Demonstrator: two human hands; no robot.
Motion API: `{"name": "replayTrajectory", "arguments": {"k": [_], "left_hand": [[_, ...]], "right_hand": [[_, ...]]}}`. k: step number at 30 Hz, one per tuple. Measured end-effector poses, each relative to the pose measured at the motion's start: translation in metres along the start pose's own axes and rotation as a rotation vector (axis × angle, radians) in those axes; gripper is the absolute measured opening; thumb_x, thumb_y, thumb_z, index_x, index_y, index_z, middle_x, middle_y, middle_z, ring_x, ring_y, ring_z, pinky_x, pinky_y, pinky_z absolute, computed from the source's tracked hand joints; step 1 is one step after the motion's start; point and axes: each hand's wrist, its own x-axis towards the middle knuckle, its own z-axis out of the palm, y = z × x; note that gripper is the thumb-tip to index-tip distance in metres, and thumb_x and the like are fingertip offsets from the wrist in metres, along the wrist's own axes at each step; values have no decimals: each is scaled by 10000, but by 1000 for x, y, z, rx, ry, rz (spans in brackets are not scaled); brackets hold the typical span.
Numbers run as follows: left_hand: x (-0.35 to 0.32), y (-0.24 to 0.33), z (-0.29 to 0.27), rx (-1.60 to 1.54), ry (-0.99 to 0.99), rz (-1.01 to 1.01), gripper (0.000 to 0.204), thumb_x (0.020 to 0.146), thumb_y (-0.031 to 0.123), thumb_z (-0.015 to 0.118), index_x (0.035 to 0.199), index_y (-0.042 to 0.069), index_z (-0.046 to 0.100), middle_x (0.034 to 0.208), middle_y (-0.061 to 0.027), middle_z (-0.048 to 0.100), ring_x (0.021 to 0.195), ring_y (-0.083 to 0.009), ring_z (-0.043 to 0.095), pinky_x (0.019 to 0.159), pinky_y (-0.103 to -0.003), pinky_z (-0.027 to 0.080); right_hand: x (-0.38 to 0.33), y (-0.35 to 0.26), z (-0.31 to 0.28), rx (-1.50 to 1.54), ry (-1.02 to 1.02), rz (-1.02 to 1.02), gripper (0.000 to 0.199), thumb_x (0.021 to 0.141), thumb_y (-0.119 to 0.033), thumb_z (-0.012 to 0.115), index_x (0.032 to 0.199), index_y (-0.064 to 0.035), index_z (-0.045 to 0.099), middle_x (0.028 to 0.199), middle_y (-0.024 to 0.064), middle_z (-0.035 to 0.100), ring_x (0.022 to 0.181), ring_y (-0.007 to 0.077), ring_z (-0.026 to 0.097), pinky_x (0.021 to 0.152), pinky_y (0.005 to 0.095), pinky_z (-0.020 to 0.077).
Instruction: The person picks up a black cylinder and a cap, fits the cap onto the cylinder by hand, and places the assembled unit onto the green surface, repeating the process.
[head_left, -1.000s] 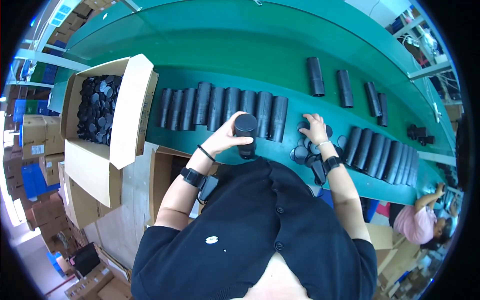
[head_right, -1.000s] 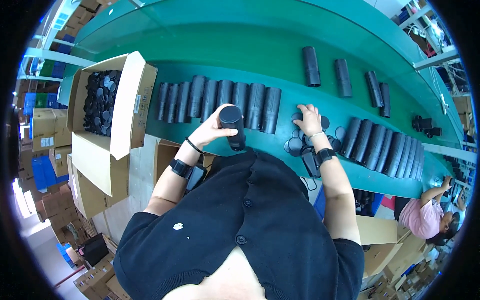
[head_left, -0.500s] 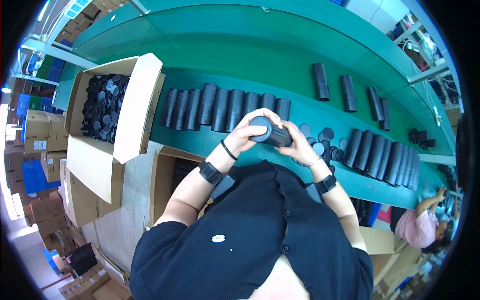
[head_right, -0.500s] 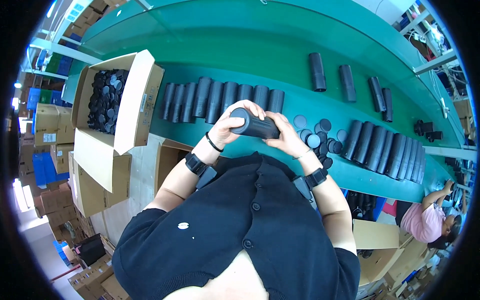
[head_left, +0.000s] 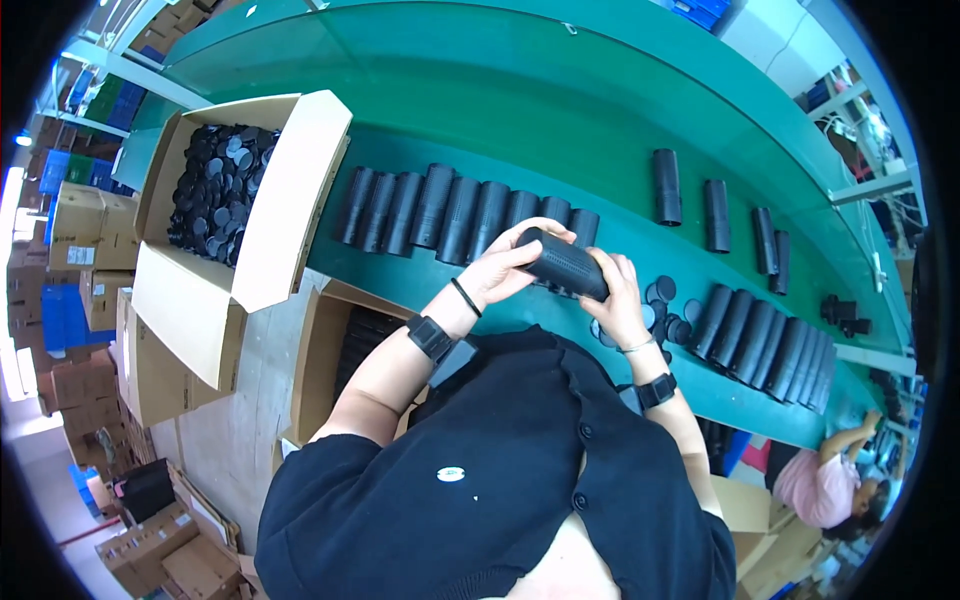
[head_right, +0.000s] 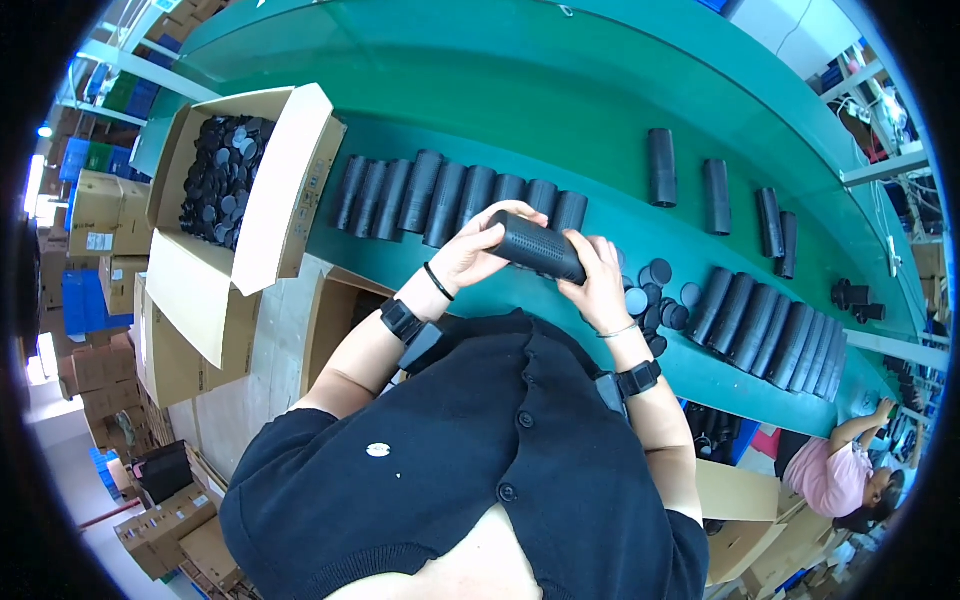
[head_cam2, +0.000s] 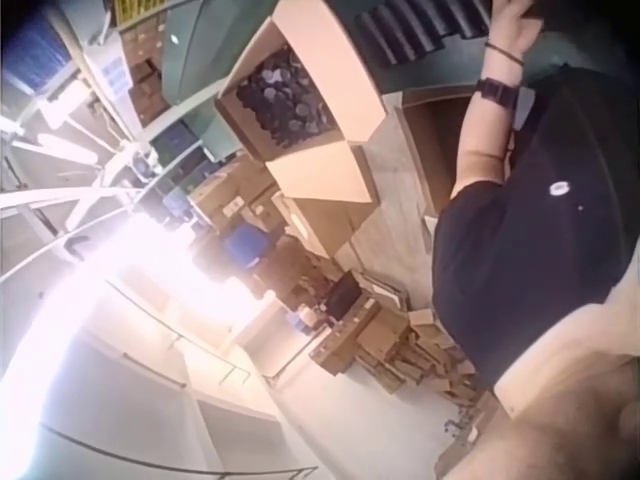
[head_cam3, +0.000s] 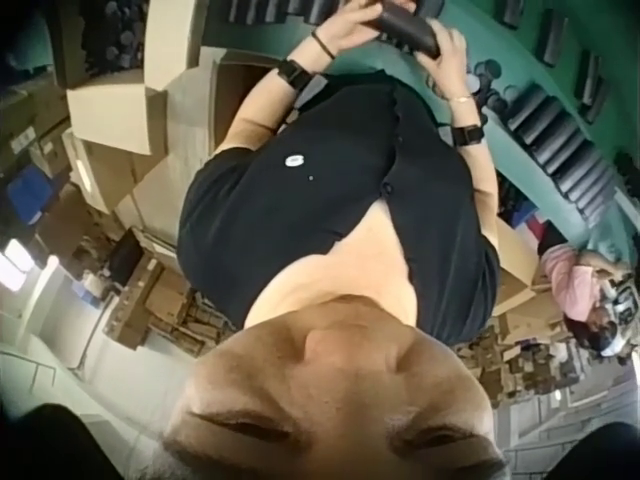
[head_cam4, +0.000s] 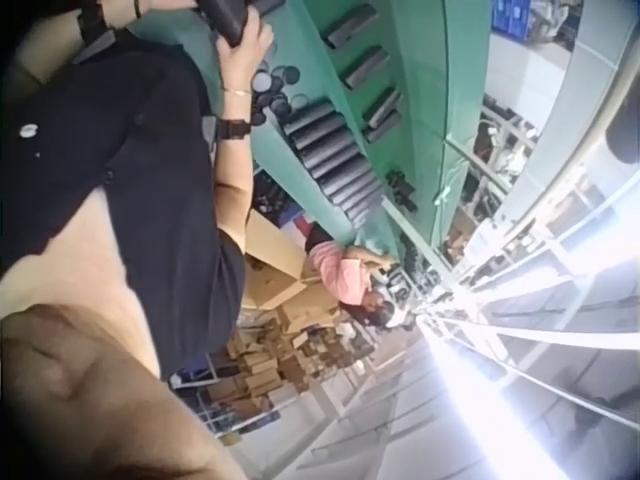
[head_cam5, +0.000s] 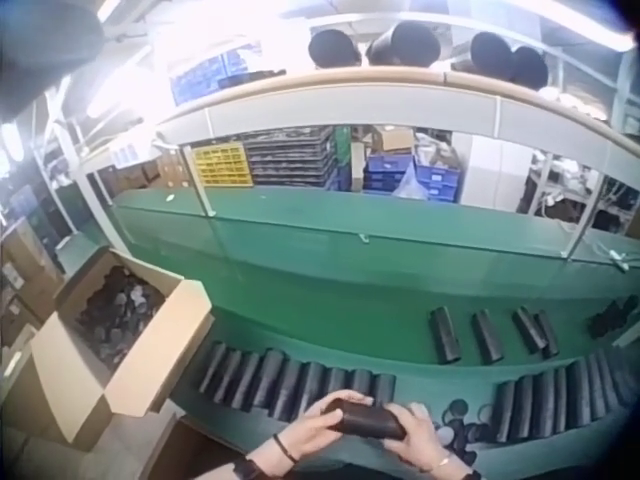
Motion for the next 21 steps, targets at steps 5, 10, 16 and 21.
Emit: {"name": "replayTrajectory", "arguments": {"k": [5,10,16,21], "left_hand": [[3,-8,-14,-230,-25,107,438,877,283,701,1207,45,538,1247,-137,549,1266,-277,472,1102,-441,368],[29,4,-24,-52,118,70,299,986,298,537,1130,37,563,1173,-129,589,1166,-245,532,1037,-409,415],[43,60,-178,1410,818,154,313,905,281,632,1137,72,609,1098,-77,648,1078,-200,560,893,-363,454],[37,85,-206,2101,828,-157,387,809,235,655,1183,145,617,1332,-163,436,1231,-396,378,992,-513,378]], "right_hand": [[12,-9,4,-31,27,8,675,592,-67,732,1248,-101,576,1001,136,529,958,333,513,872,407,443],[28,3,7,111,-86,90,754,621,-69,770,1324,-87,498,1127,127,568,1043,315,559,920,393,456],[78,71,25,329,79,341,789,793,-256,766,1408,9,347,1205,186,588,1092,237,592,932,335,467],[125,178,47,117,94,577,824,846,-366,693,1441,24,277,1225,279,570,1132,363,579,958,396,458]]}}
